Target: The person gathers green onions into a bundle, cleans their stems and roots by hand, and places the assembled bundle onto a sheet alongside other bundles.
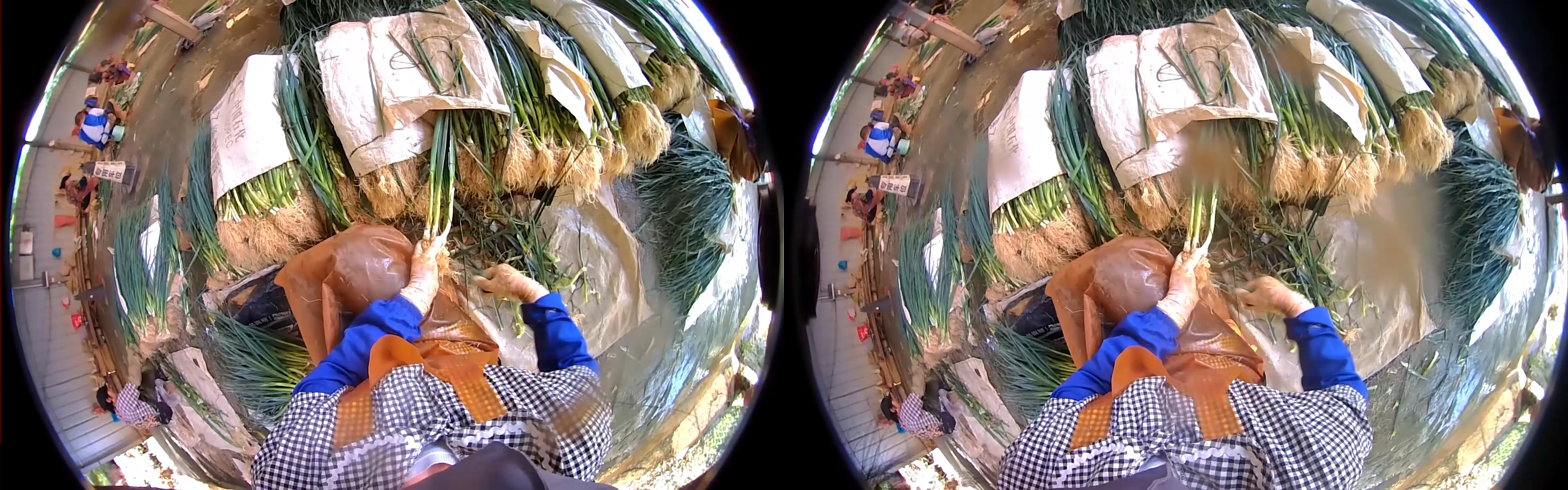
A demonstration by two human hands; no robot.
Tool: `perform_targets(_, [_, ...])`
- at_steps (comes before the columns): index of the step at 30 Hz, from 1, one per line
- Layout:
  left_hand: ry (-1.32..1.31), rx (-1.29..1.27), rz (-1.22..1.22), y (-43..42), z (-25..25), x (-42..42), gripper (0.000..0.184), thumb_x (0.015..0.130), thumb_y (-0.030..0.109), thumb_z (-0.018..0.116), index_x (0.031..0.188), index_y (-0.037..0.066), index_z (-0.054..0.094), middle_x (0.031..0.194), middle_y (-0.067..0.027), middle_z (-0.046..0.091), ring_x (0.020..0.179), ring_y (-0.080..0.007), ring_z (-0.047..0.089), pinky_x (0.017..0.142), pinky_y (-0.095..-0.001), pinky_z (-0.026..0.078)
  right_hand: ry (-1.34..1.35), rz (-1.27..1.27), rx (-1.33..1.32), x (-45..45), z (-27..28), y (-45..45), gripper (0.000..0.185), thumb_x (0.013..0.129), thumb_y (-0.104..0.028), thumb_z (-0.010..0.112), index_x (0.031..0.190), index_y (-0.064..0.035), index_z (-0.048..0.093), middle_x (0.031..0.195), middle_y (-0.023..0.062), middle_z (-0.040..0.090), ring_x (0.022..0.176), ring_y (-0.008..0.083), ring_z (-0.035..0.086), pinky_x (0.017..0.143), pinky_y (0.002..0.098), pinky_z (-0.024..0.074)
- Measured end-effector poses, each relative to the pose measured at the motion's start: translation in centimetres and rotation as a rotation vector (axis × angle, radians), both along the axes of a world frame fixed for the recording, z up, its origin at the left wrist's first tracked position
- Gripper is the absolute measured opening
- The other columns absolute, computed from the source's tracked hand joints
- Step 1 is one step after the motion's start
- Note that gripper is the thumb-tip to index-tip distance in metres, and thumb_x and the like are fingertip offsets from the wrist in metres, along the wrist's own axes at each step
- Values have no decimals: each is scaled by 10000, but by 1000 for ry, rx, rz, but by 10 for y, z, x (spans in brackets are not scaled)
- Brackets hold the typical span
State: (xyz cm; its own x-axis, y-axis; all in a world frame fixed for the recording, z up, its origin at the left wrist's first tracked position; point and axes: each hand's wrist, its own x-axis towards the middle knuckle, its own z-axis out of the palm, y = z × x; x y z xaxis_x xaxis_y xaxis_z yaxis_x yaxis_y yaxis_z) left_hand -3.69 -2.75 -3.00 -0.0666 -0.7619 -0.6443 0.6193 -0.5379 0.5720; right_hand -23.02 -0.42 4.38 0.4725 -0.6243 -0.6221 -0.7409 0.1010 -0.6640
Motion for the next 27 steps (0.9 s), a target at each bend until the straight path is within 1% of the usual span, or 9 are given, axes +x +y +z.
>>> perform_targets(4, [-4, -60, -90, -2, 14, -6, 76, 835, 119, 595, 902, 97, 567, 666, 16, 530, 552, -81, 492, 455, -206, 391, 424, 146, 20, -21, -20, -42, 535, 784, -367, 573, 1234, -84, 510, 1163, 90, 582, 1110, 255, 527, 899, 350, 424])
perform_targets(7, [-34, -18, -85, 1, 15, -10, 102, 842, 128, 589, 932, 85, 574, 721, 7, 545, 609, -94, 516, 504, -212, 416, -426, -805, 81, 23, -41, -89, 434, 875, -428, 511, 1003, -18, 573, 818, 105, 620, 732, 186, 591, 672, 310, 478])
perform_targets(10, [18, -46, 11, -4, 6, -9, 140, 852, 164, 577, 965, 81, 574, 743, -2, 555, 650, -98, 527, 540, -213, 429, 194, -432, -994, 57, -108, -113, 297, 859, -362, 540, 818, -69, 574, 737, 105, 609, 621, 249, 602, 577, 370, 483])
perform_targets(14, [51, 65, -128, -3, -4, 8, 241, 874, 240, 546, 1043, 70, 574, 771, -31, 586, 717, -140, 557, 627, -238, 453, -48, -687, -764, 71, -53, -68, 345, 871, -356, 515, 666, -80, 548, 633, 137, 566, 585, 314, 575, 507, 371, 447])
perform_targets(20, [169, 146, -101, -11, 19, 5, 168, 900, 222, 505, 966, 74, 546, 605, 24, 480, 431, -80, 410, 350, -198, 325, -259, 15, -205, 10, 8, 35, 306, 868, -367, 515, 933, -99, 647, 856, 106, 643, 784, 242, 619, 675, 351, 490])
perform_targets(22, [189, 163, -112, -12, 24, 0, 160, 906, 240, 496, 951, 90, 528, 595, 34, 449, 392, -57, 345, 311, -188, 256, 159, 397, -226, -22, -30, 14, 329, 857, -377, 488, 991, -123, 649, 1014, 61, 643, 899, 230, 618, 739, 345, 494])
perform_targets(24, [302, 207, -136, -13, 37, -2, 184, 916, 286, 474, 940, 108, 516, 594, 42, 416, 397, -56, 320, 321, -186, 247, 456, -178, -190, -37, -75, -12, 380, 847, -347, 473, 984, -31, 636, 985, 162, 632, 938, 265, 611, 742, 373, 486])
perform_targets(25, [397, 209, -189, -13, 31, 0, 219, 925, 336, 443, 941, 125, 498, 592, 52, 388, 405, -51, 309, 329, -179, 244, 36, -575, -520, -30, -125, -16, 385, 881, -354, 478, 1010, -12, 600, 988, 155, 637, 892, 246, 624, 737, 327, 480])
perform_targets(27, [429, 214, -197, -7, 27, 3, 211, 912, 329, 470, 917, 121, 506, 603, 46, 410, 414, -64, 334, 340, -193, 271, -793, -850, 154, 10, -67, -56, 424, 918, -418, 436, 1092, -44, 531, 844, 25, 604, 709, 122, 556, 640, 237, 447])
